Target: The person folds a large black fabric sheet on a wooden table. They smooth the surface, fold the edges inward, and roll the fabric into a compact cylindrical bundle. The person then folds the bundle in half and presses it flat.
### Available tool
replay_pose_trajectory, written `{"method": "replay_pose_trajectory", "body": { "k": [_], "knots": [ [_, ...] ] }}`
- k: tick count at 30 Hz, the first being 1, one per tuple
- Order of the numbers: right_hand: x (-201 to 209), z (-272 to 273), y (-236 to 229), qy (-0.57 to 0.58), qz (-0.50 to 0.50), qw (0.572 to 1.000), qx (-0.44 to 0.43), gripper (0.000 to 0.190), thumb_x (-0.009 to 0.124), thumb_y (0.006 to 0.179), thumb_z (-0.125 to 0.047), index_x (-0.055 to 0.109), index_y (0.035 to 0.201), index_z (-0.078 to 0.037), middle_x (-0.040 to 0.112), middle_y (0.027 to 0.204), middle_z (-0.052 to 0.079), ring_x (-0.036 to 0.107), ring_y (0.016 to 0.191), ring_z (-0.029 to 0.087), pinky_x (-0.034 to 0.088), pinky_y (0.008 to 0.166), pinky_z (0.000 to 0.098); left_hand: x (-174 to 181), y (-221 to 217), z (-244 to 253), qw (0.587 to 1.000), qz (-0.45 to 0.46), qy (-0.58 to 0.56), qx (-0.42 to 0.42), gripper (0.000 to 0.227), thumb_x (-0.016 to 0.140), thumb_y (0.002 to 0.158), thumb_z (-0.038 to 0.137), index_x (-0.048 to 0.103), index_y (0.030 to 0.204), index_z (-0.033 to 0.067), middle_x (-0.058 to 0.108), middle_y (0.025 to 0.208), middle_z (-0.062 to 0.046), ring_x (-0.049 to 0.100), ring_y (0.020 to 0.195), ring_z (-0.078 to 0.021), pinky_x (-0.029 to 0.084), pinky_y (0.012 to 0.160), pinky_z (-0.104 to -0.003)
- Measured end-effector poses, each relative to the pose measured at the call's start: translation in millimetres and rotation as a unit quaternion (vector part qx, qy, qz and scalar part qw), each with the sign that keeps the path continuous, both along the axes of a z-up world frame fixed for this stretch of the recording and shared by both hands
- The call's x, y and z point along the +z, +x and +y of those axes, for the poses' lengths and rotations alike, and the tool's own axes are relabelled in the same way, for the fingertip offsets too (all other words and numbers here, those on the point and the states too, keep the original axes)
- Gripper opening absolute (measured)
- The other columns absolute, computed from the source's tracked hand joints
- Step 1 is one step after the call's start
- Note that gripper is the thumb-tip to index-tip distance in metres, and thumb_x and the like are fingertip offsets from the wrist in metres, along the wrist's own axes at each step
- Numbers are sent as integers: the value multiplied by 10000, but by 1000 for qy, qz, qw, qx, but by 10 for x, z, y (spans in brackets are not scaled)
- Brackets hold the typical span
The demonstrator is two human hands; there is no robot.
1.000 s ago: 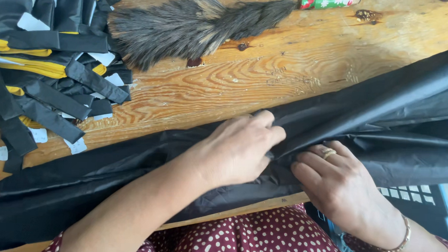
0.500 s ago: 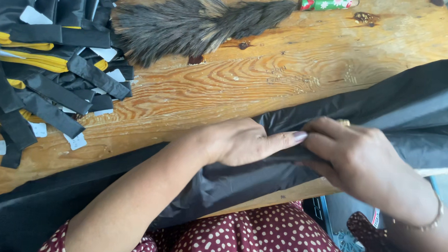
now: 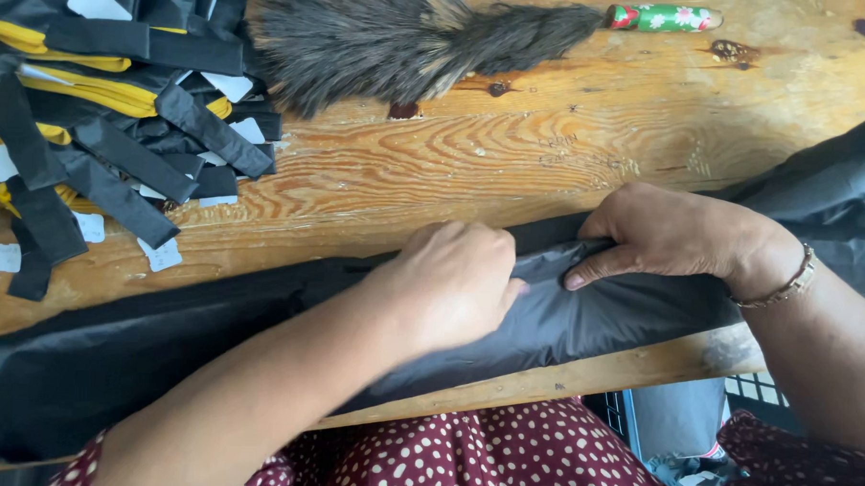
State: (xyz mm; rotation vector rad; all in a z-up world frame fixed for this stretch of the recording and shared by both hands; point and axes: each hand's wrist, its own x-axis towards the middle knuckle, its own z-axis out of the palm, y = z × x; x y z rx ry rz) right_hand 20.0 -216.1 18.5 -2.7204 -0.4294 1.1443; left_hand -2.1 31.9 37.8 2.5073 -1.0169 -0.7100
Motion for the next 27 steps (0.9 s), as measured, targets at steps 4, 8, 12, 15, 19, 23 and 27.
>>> {"method": "replay_pose_trajectory", "body": {
  "k": [4,8,12,15,19,23,27],
  "knots": [
    [38,20,-18,-8,-1,1000,4,631,860,772,-648,598,591,-104,433,536,8,405,559,155,387,566,342,-384,-229,7,973,-218,58,49,544,562,1025,518,697,1177,14,772,826,-100,736,723,-277,527,695,-448],
    [67,18,-79,-44,-18,999,-21,637,833,762,-690,614,584,-118,434,540,17,403,580,165,413,593,338,-366,-213,38,962,-251,49,97,562,584,964,631,744,984,93,601,1071,-155,566,1016,-345,452,842,-524],
    [-60,-105,-35,21,-15,999,-33,657,869,804,-593,580,526,-72,324,556,2,314,569,151,341,527,344,-329,-105,116,982,-159,64,80,720,499,1016,698,684,1162,18,624,1084,-185,607,1026,-360,467,915,-529],
    [-13,-46,-27,9,0,998,-57,573,870,798,-564,690,564,-73,353,570,-4,337,588,139,350,549,333,-324,-76,230,986,-138,39,89,730,514,1006,704,685,1110,3,616,1098,-205,614,1053,-394,512,872,-549],
    [-85,-80,23,29,11,998,-53,624,890,801,-553,613,537,-60,343,572,-8,331,574,143,326,535,347,-545,-92,303,967,-221,50,117,758,493,988,769,675,1013,34,667,948,-188,672,856,-372,536,767,-493],
    [-2,-24,34,0,18,997,-74,579,904,775,-552,683,566,-59,375,577,-4,350,588,150,342,553,343,-659,-38,391,962,-252,-17,99,690,493,984,734,634,969,59,659,893,-162,676,789,-382,544,657,-515],
    [201,37,-9,-45,13,996,-70,497,879,719,-614,791,685,-125,479,564,6,432,581,164,370,593,331,-748,-7,498,948,-288,-115,75,552,518,1019,619,551,871,88,619,821,-127,644,673,-375,516,573,-495]
  ]
}}
